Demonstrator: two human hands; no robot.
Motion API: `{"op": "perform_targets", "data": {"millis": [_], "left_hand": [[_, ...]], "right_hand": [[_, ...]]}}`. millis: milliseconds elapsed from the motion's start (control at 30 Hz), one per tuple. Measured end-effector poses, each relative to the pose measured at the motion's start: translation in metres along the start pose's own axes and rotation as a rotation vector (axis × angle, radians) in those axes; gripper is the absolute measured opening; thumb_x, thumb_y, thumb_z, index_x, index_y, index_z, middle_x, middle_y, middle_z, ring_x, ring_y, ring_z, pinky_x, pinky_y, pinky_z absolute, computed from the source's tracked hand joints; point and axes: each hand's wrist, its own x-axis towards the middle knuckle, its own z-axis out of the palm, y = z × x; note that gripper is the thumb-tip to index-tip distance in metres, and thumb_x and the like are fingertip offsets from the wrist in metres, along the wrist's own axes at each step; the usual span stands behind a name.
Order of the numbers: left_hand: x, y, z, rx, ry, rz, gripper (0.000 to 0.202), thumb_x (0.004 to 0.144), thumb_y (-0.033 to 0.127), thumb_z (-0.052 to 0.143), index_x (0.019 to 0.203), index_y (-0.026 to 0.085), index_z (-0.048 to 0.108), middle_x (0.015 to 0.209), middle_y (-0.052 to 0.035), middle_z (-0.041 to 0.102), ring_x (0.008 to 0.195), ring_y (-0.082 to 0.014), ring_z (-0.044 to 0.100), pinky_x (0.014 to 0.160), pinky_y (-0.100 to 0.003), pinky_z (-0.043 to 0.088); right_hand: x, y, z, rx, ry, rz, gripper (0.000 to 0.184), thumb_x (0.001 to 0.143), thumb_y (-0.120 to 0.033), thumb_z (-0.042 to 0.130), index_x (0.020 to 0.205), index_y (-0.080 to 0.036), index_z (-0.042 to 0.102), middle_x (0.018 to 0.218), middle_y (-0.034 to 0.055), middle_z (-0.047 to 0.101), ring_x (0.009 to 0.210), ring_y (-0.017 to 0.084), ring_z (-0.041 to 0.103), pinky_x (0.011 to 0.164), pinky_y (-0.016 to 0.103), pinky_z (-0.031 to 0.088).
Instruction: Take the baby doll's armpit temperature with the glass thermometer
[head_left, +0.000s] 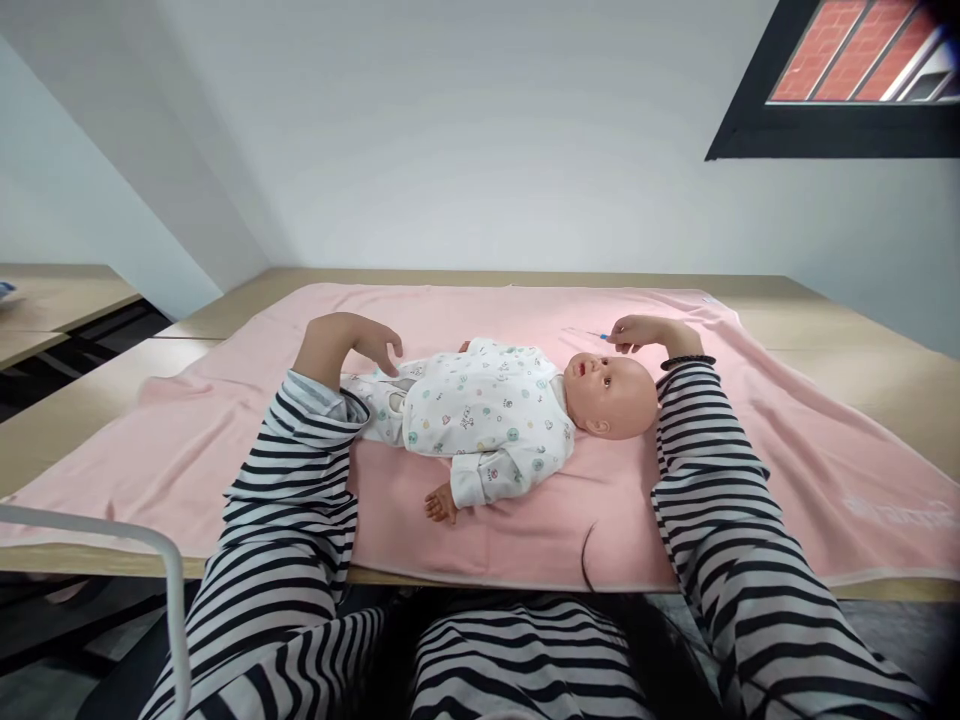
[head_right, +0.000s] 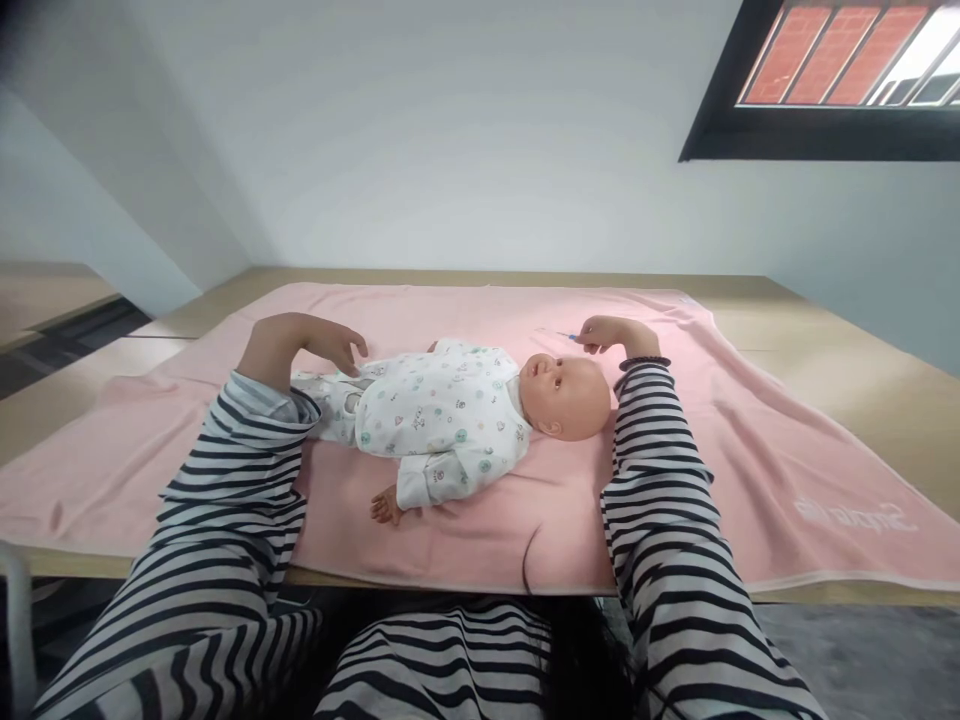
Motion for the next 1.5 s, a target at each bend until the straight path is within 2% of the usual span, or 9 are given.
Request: {"op": "perform_targets", "data": {"millis": [100, 233, 367, 467, 633, 900, 1067, 1233, 1500], "left_hand": [[-0.021, 0.005, -0.013, -0.066, 0.099, 0.127, 0.089, 0.077, 0.074, 0.069, 0.152, 0.026, 0.06, 0.159, -0.0123, 0.06, 0.141, -0.0361, 0.06, 0.113, -0.043, 0.051], [-0.059, 0.042, -0.032, -0.262, 0.547, 0.434, 0.063, 0.093, 0.064, 0.064, 0.142, 0.024, 0.066, 0.146, -0.0084, 0.07, 0.135, -0.0291, 0.065, 0.113, -0.043, 0.054], [-0.084, 0.092, -0.038, -0.662, 1.06, 0.868, 0.043, 0.093, 0.052, 0.076, 0.129, 0.027, 0.071, 0.118, -0.0051, 0.079, 0.118, -0.0236, 0.075, 0.106, -0.043, 0.062], [-0.097, 0.12, -0.031, -0.792, 1.257, 1.041, 0.044, 0.092, 0.049, 0.083, 0.13, 0.031, 0.071, 0.116, -0.0025, 0.08, 0.116, -0.0229, 0.076, 0.103, -0.039, 0.066], [-0.118, 0.141, -0.012, -0.816, 1.342, 1.133, 0.032, 0.094, 0.042, 0.084, 0.126, 0.038, 0.077, 0.121, 0.0032, 0.079, 0.113, -0.0211, 0.077, 0.104, -0.037, 0.068], [-0.128, 0.148, -0.006, -0.859, 1.422, 1.325, 0.03, 0.094, 0.022, 0.083, 0.121, 0.033, 0.079, 0.114, 0.0023, 0.074, 0.103, -0.0169, 0.077, 0.097, -0.034, 0.069], [-0.131, 0.151, 0.0, -0.856, 1.535, 1.135, 0.018, 0.101, 0.022, 0.075, 0.114, 0.034, 0.078, 0.102, 0.0035, 0.074, 0.097, -0.0158, 0.077, 0.097, -0.038, 0.069], [-0.134, 0.152, 0.004, -0.847, 1.566, 1.06, 0.012, 0.103, 0.028, 0.074, 0.114, 0.033, 0.076, 0.107, 0.001, 0.072, 0.104, -0.0174, 0.075, 0.1, -0.039, 0.068], [-0.12, 0.153, -0.003, -0.86, 1.597, 1.228, 0.014, 0.099, 0.035, 0.08, 0.109, 0.026, 0.079, 0.098, 0.0003, 0.072, 0.095, -0.0161, 0.075, 0.087, -0.032, 0.067]], "right_hand": [[-0.041, -0.024, -0.03, 0.094, 0.161, -0.187, 0.033, 0.094, -0.051, 0.073, 0.101, -0.021, 0.06, 0.102, 0.0111, 0.075, 0.096, 0.019, 0.069, 0.092, 0.036, 0.058], [-0.107, -0.078, -0.058, 0.291, 0.557, -0.547, 0.03, 0.095, -0.051, 0.071, 0.101, -0.026, 0.056, 0.096, 0.004, 0.072, 0.097, 0.018, 0.067, 0.101, 0.038, 0.056], [-0.165, -0.145, -0.045, 0.489, 0.91, -0.799, 0.031, 0.091, -0.05, 0.076, 0.093, -0.033, 0.052, 0.091, 0.001, 0.069, 0.094, 0.023, 0.068, 0.102, 0.048, 0.057], [-0.195, -0.187, -0.015, 0.536, 1.136, -0.833, 0.033, 0.088, -0.05, 0.075, 0.087, -0.031, 0.047, 0.101, 0.0028, 0.068, 0.088, 0.026, 0.07, 0.09, 0.049, 0.06], [-0.22, -0.224, 0.029, 0.575, 1.206, -0.999, 0.03, 0.093, -0.035, 0.068, 0.077, -0.027, 0.044, 0.088, -0.001, 0.055, 0.079, 0.021, 0.07, 0.076, 0.041, 0.062], [-0.225, -0.216, 0.033, 0.567, 1.07, -1.083, 0.024, 0.097, -0.033, 0.069, 0.08, -0.031, 0.052, 0.088, -0.0006, 0.055, 0.086, 0.024, 0.073, 0.081, 0.044, 0.064], [-0.226, -0.218, 0.033, 0.595, 1.061, -1.051, 0.026, 0.095, -0.029, 0.066, 0.077, -0.032, 0.048, 0.079, -0.004, 0.061, 0.086, 0.025, 0.075, 0.081, 0.047, 0.066], [-0.233, -0.22, 0.031, 0.593, 1.008, -0.814, 0.021, 0.086, -0.054, 0.075, 0.083, -0.04, 0.059, 0.079, -0.0044, 0.072, 0.097, 0.035, 0.076, 0.094, 0.059, 0.064], [-0.226, -0.21, 0.025, 0.447, 1.045, -0.922, 0.024, 0.085, -0.066, 0.074, 0.088, -0.042, 0.07, 0.097, -0.0017, 0.076, 0.099, 0.037, 0.074, 0.089, 0.061, 0.063]]}}
